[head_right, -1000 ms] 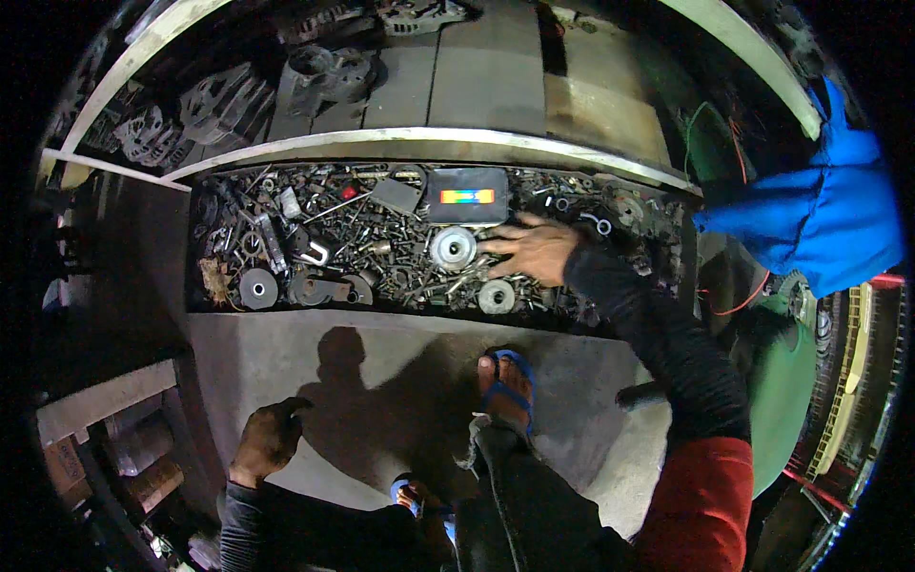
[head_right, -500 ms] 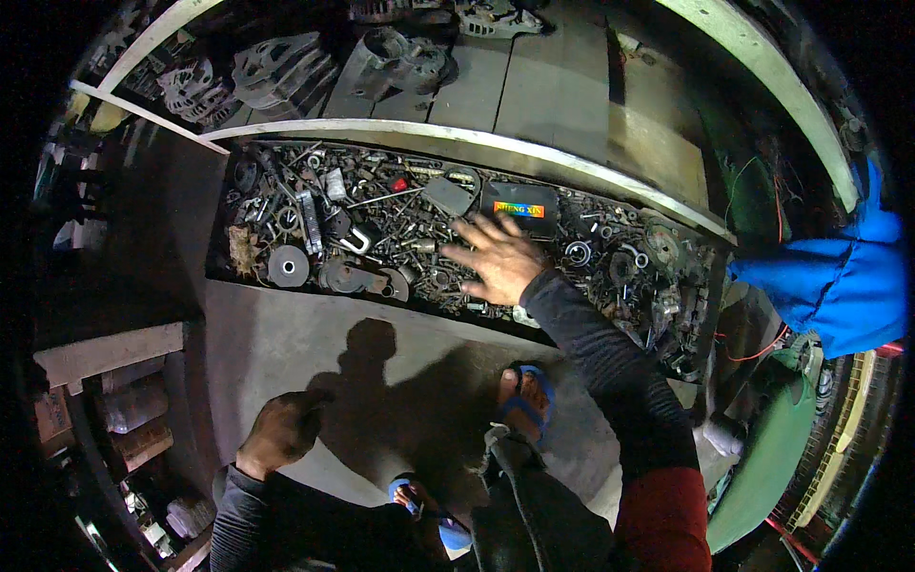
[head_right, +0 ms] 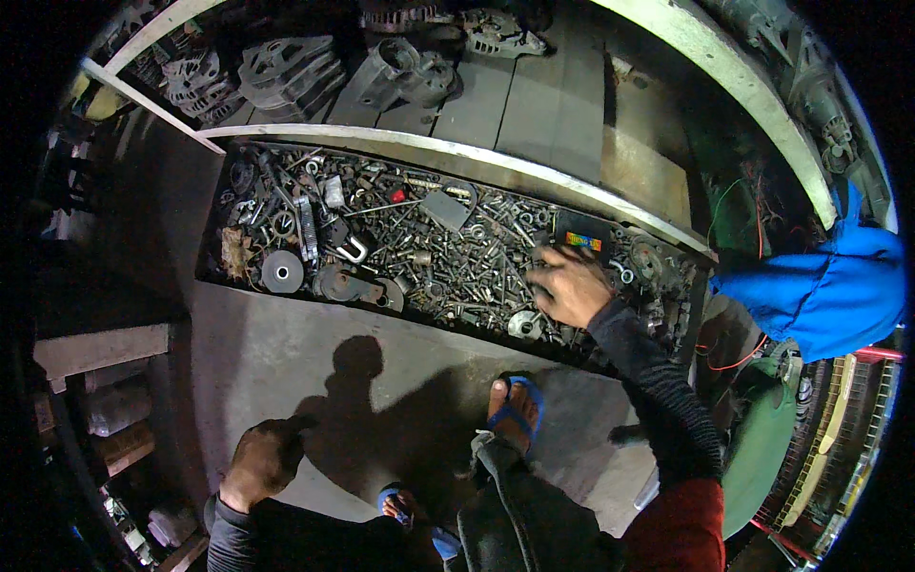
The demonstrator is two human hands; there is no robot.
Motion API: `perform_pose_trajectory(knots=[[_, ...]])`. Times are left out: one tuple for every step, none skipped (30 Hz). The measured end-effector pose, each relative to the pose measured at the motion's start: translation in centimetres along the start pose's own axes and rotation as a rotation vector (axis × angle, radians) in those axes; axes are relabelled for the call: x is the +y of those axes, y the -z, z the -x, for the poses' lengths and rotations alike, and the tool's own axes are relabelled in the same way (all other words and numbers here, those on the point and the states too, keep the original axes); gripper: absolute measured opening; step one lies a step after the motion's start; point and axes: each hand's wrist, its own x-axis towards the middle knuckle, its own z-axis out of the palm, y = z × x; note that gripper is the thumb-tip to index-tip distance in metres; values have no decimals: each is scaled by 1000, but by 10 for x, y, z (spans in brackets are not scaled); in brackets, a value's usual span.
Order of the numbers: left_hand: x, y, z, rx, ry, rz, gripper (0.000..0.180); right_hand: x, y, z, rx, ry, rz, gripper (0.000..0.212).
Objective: The person searches a cluttered parts bin for small hardware, then uses a cordless impact driver to remove and install bolts on an alternator placed on a workbench. The person also handles a hammer and other tools while working on the alternator.
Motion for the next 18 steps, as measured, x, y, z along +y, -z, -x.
perform_pose_trajectory(knots=[[0,-1,1,11,-5,10,39,0,-4,-7,61,-62,-108,40],[-1,-1,2,22,-9,19,39,0,-10,-17,168,-69,-123,37],[-1,-2,3,26,-3,30,39,1,-15,-26,250,-38,-135,36],[-1,-2,4,31,-3,24,38,2,-19,-38,294,-48,-145,35],[-2,-2,5,29,6,18,38,3,-23,-50,344,-59,-155,35],[-2,-2,6,28,12,8,38,2,-25,-59,374,-68,-178,35],[-2,-2,7,35,13,22,38,1,-27,-71,357,-137,-176,35],[-2,-3,7,44,13,31,37,-4,-30,-82,407,-128,-173,35],[-1,-3,8,54,10,39,37,-10,-32,-92,420,-171,-162,35],[-1,-4,9,54,19,34,36,-15,-33,-101,401,-156,-202,37],[0,-4,9,53,24,26,36,-21,-34,-113,382,-145,-238,43],[1,-4,9,36,36,9,36,-28,-37,-123,410,-111,-246,49],[2,-4,9,38,36,22,35,-36,-40,-132,413,-111,-251,56],[3,-4,8,28,44,25,35,-43,-41,-143,383,-112,-199,62],[4,-3,7,18,50,26,35,-49,-43,-153,380,-92,-144,68],[5,-2,7,4,68,20,35,-57,-46,-158,427,-78,-98,67],[6,-1,8,-10,85,14,35,-63,-50,-162,408,-90,-89,64],[7,-1,6,-13,81,3,35,-68,-53,-163,390,-105,-79,61]])
